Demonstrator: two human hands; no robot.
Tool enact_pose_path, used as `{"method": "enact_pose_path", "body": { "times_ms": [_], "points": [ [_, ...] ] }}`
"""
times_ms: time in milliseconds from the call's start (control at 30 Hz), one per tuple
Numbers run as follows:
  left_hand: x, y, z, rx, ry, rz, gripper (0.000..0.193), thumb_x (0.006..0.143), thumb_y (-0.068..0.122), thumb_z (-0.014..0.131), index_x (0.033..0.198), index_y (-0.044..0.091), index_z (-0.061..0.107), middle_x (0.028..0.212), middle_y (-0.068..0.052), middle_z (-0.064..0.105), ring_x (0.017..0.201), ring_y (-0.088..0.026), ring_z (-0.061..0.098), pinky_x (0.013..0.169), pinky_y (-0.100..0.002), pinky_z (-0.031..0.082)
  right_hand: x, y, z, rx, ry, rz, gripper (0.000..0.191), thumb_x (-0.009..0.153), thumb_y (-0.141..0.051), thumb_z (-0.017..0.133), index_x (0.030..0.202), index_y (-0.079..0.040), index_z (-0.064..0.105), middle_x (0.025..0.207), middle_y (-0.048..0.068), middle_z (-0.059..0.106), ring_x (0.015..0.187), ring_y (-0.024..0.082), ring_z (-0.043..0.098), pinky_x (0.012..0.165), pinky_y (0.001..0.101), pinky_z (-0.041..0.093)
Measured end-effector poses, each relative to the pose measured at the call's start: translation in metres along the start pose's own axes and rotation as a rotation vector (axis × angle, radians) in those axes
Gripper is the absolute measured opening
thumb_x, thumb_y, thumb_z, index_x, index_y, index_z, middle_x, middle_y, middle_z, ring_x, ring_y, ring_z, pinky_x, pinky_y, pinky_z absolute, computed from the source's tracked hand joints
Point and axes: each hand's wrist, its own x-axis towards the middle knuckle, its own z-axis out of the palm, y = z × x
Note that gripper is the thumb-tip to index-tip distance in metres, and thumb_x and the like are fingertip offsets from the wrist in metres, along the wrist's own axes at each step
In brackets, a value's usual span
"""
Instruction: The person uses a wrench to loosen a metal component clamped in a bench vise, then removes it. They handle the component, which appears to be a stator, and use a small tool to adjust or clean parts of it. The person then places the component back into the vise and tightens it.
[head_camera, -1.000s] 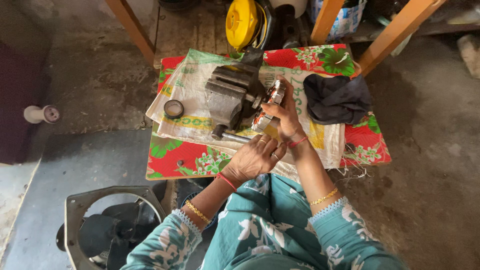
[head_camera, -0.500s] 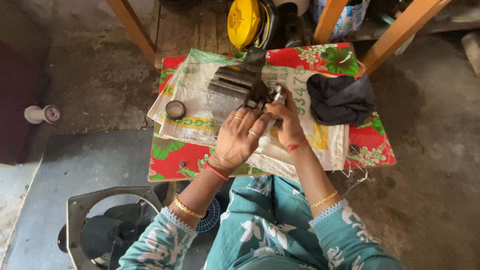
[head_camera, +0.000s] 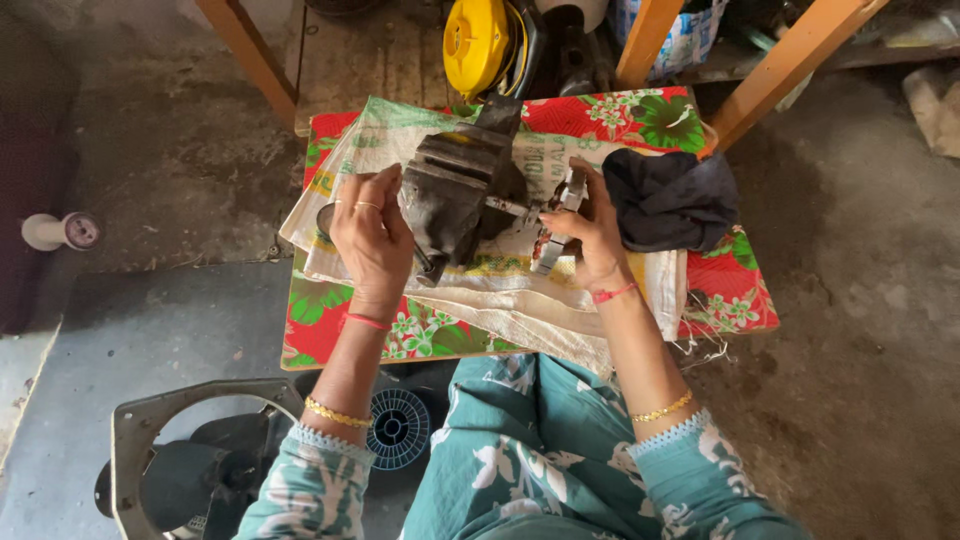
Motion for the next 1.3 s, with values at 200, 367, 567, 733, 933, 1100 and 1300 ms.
{"method": "enact_pose_path", "body": {
  "times_ms": [200,367,567,733,933,1100,1300],
  "points": [
    [-0.004,0.027,-0.012,0.212,0.082,0.049,0.036,0.095,0.001,0.07,0.129,0.0,0.06,0.114,-0.018,0.061,0.114,-0.041,0.057,0.094,-0.05,0.049,-0.024,0.016,-0.027,0.276,0.058,0.035,0.061,0.083,-0.011,0.072,0.141,-0.005,0.052,0.104,0.004,0.06,0.091,0.017,0.06,0.078,0.035,0.053],
    [-0.081,0.081,-0.003,-0.134,-0.158,-0.064,0.043,0.092,0.001,0.068,0.134,0.002,0.057,0.121,-0.018,0.061,0.111,-0.033,0.06,0.095,-0.045,0.052,-0.053,0.019,-0.046,0.527,0.075,0.001,0.058,0.075,-0.027,0.069,0.126,-0.002,0.063,0.125,0.011,0.067,0.118,0.028,0.067,0.11,0.047,0.055],
    [-0.112,0.068,0.093,-1.111,-0.337,-1.162,0.034,0.098,0.012,0.064,0.131,0.005,0.055,0.106,-0.01,0.069,0.092,-0.018,0.065,0.074,-0.036,0.058,-0.034,0.005,-0.023,0.601,-0.022,0.024,0.071,0.082,-0.043,0.065,0.141,-0.004,0.061,0.13,0.011,0.067,0.116,0.028,0.065,0.105,0.0455,0.051],
    [-0.124,0.028,0.112,-1.275,-0.304,-1.158,0.035,0.096,0.002,0.068,0.13,-0.003,0.063,0.108,-0.012,0.074,0.092,-0.019,0.071,0.068,-0.035,0.062,-0.003,0.009,-0.019,0.505,-0.155,0.112,0.073,0.084,-0.042,0.066,0.146,-0.004,0.059,0.124,0.013,0.068,0.108,0.027,0.066,0.098,0.0433,0.053],
    [-0.134,0.016,0.123,-1.301,-0.231,-1.174,0.043,0.09,-0.003,0.067,0.133,0.002,0.061,0.111,-0.009,0.074,0.095,-0.016,0.072,0.074,-0.035,0.064,0.023,0.02,-0.048,0.192,0.119,0.208,0.064,0.098,-0.042,0.067,0.142,0.002,0.054,0.13,0.009,0.063,0.115,0.019,0.06,0.101,0.037,0.051],
    [-0.134,0.01,0.121,-1.313,-0.349,-1.099,0.043,0.093,-0.003,0.068,0.135,0.0,0.06,0.113,-0.008,0.074,0.096,-0.018,0.071,0.081,-0.036,0.063,0.01,0.028,-0.06,-0.328,0.201,-0.1,0.065,0.11,-0.053,0.047,0.146,0.002,0.046,0.146,0.008,0.047,0.132,0.013,0.043,0.113,0.0289,0.035],
    [-0.13,0.001,0.122,-1.392,-0.462,-1.078,0.047,0.096,-0.002,0.066,0.142,0.005,0.057,0.118,-0.007,0.07,0.102,-0.017,0.07,0.086,-0.037,0.062,0.0,0.029,-0.059,-0.796,0.187,-0.339,0.074,0.118,-0.052,0.029,0.155,0.012,0.038,0.137,0.013,0.054,0.125,0.017,0.048,0.113,0.034,0.039]
  ]
}}
